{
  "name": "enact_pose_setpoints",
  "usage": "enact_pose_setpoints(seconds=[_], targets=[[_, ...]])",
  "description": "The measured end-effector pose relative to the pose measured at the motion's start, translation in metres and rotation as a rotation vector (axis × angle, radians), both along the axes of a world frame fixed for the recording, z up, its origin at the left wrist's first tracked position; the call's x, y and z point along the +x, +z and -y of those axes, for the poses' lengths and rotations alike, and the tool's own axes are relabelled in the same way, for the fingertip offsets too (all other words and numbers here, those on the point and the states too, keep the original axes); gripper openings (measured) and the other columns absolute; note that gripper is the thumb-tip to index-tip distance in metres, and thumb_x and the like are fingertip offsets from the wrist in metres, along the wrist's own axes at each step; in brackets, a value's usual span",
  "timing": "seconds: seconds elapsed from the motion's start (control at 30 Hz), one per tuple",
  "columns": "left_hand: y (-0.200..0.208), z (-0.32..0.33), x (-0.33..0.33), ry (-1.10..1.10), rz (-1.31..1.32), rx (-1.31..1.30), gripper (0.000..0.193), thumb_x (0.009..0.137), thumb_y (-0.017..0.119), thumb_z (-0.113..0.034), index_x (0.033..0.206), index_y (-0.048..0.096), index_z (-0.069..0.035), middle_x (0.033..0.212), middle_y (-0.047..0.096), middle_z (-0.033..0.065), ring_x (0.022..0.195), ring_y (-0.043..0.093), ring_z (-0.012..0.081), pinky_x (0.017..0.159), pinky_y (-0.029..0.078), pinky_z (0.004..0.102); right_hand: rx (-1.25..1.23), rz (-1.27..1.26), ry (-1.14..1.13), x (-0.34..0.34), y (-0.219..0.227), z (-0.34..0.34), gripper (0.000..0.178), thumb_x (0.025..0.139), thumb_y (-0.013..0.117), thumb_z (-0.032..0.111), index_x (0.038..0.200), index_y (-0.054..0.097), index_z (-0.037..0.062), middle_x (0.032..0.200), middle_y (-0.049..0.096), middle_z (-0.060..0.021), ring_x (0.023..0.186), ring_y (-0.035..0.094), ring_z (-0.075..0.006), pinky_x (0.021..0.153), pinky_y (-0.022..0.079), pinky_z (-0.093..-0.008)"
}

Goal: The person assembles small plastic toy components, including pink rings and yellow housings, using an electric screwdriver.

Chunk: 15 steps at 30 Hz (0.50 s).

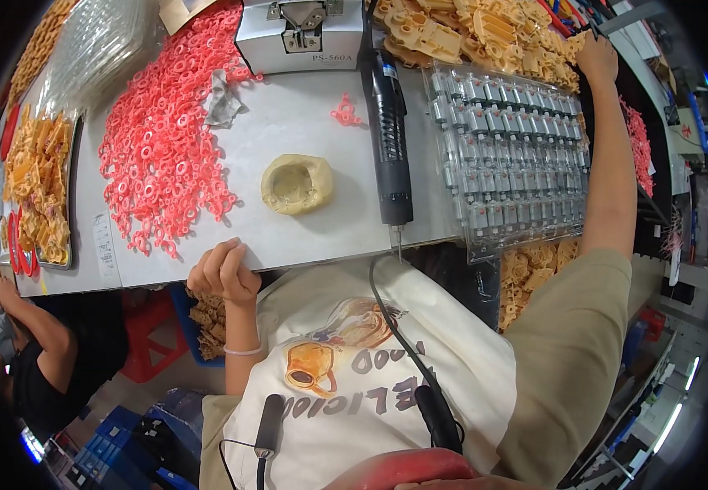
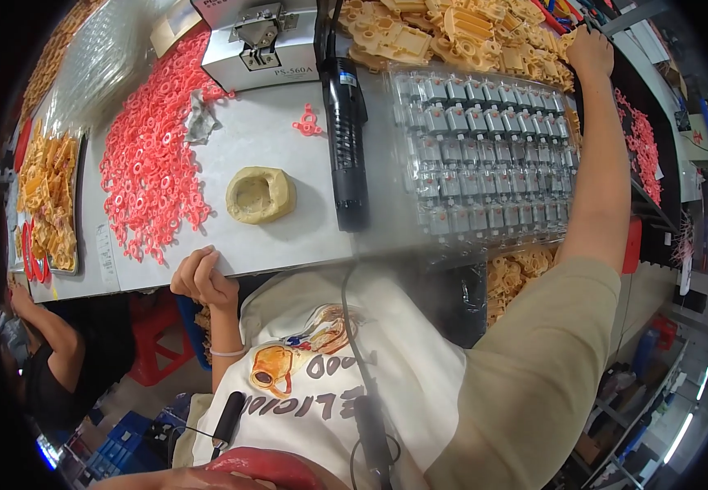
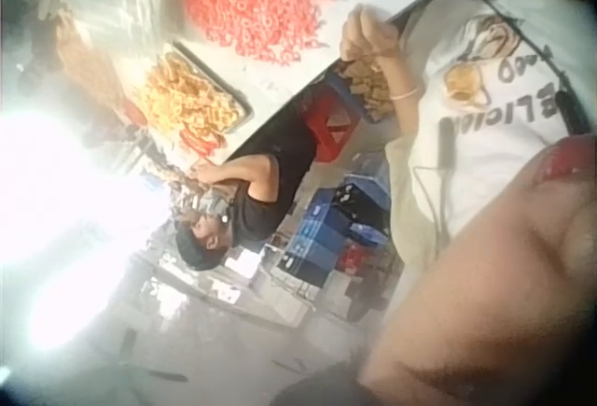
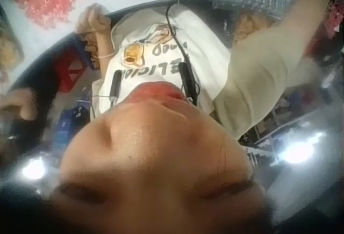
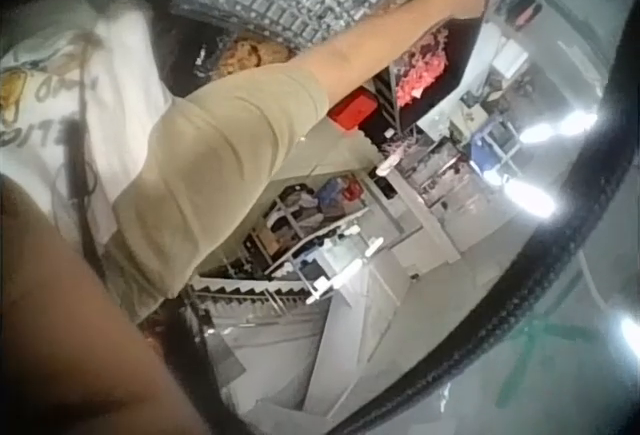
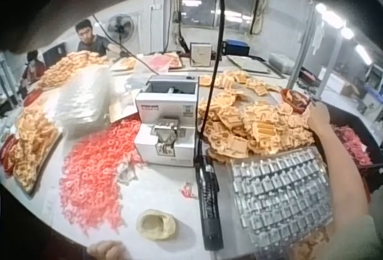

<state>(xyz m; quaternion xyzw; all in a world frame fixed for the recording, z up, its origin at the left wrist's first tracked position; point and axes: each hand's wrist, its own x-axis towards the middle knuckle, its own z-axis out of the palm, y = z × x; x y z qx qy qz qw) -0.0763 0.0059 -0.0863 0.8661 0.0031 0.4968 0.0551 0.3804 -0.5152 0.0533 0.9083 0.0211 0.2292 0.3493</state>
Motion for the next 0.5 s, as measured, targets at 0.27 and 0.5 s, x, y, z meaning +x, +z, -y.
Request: enact_pose_setpoints(seconds=[0.27,0.5], targets=[[-0.001,0.000,-0.001,0.009,-0.001,0.007,0.018,0.092,0.047,-0.011,0.094,0.062,-0.019,0.092,0.066,-0.0047,0.082,0.057,0.0108,0.080,0.030,0.0293,0.340,-0.275,0.121,0.001,-0.017,-0.042,0.026,0.084,0.053,0.013,0.109,0.061,0.0141,0.100,0.067,-0.0138,0.096,0.064,-0.0332,0.082,0.050,-0.0456],[-0.003,-0.002,0.001,-0.008,0.004,0.009,0.020,0.092,0.046,-0.010,0.095,0.063,-0.019,0.092,0.066,-0.0046,0.083,0.057,0.0112,0.080,0.031,0.0295,0.378,-0.138,0.311,-0.007,0.006,-0.044,0.023,0.084,0.058,0.015,0.107,0.060,0.0203,0.092,0.068,-0.0163,0.089,0.065,-0.0363,0.071,0.052,-0.0463]])
